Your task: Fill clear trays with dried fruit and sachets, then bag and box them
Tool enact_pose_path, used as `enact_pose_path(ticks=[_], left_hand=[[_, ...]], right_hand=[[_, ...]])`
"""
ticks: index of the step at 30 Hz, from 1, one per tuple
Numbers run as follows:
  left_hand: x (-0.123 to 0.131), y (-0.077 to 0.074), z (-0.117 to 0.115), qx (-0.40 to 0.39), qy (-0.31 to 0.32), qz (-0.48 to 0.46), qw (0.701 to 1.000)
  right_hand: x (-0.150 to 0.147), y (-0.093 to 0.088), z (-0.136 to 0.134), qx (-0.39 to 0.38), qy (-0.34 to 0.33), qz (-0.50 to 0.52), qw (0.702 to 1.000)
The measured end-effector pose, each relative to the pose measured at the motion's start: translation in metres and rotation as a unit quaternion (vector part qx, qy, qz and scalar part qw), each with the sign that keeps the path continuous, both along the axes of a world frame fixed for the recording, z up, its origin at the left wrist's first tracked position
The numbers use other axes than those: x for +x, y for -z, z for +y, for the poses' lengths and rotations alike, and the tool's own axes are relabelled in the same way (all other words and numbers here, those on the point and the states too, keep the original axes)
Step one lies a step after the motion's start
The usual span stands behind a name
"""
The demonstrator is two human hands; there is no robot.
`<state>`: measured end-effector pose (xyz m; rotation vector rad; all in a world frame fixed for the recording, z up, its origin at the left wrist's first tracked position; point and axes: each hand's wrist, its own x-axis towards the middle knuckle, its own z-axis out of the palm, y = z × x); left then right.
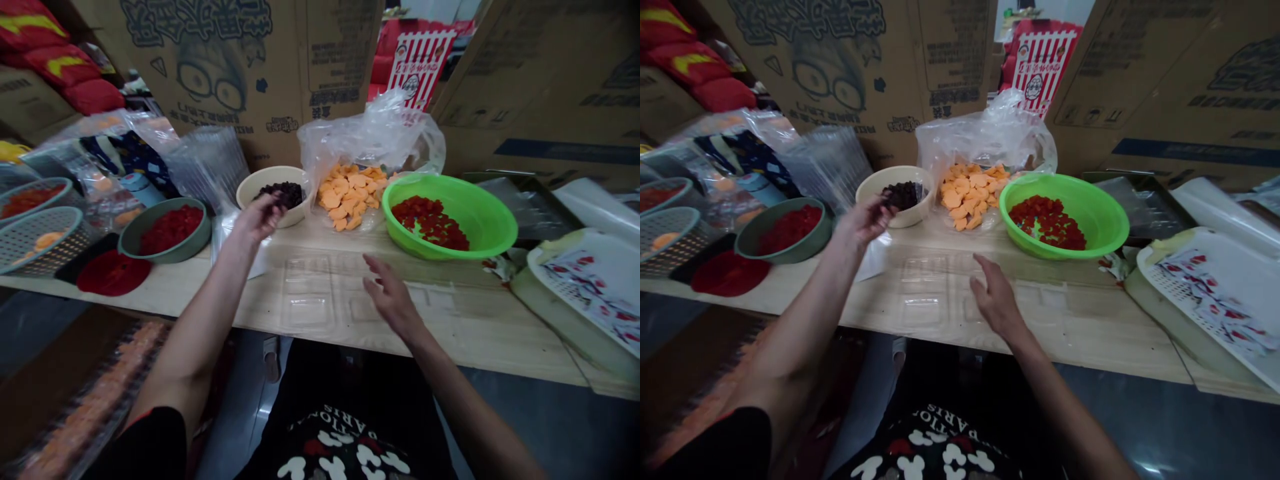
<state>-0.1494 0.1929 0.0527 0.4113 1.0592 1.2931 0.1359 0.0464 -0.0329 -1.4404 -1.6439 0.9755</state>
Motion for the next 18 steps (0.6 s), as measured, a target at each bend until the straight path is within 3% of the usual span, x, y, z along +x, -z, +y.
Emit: enact_pose_path(ticks=[2, 4, 5, 7, 10, 15, 18], left_hand=[[0.041, 0.015, -0.031, 0.026, 0.097, 0.059, 0.993], [0.079, 0.034, -0.054, 0.071, 0.177, 0.125, 0.974], [0.094, 0.042, -0.062, 0.087, 0.204, 0.162, 0.961], [0.111, 0.056, -0.069, 0.121, 0.220, 0.243, 0.937], [0.108, 0.062, -0.066, 0.166, 0.171, 0.310, 0.920], [0.059, 0.061, -0.072, 0.106, 0.131, 0.191, 0.967], [0.037, 0.075, -0.089, 0.062, 0.102, 0.188, 0.975]], right_hand=[[-0.010, -0.012, 0.025, -0.135, 0.007, 0.209, 0.969], [-0.024, -0.019, 0.046, -0.250, -0.022, 0.371, 0.894], [-0.031, -0.021, 0.055, -0.283, -0.025, 0.420, 0.862], [-0.043, -0.021, 0.068, -0.308, 0.002, 0.463, 0.831], [-0.051, -0.018, 0.080, -0.305, 0.017, 0.446, 0.841], [-0.043, -0.016, 0.088, -0.304, -0.085, 0.368, 0.875], [-0.046, -0.015, 0.089, -0.303, -0.110, 0.257, 0.911]])
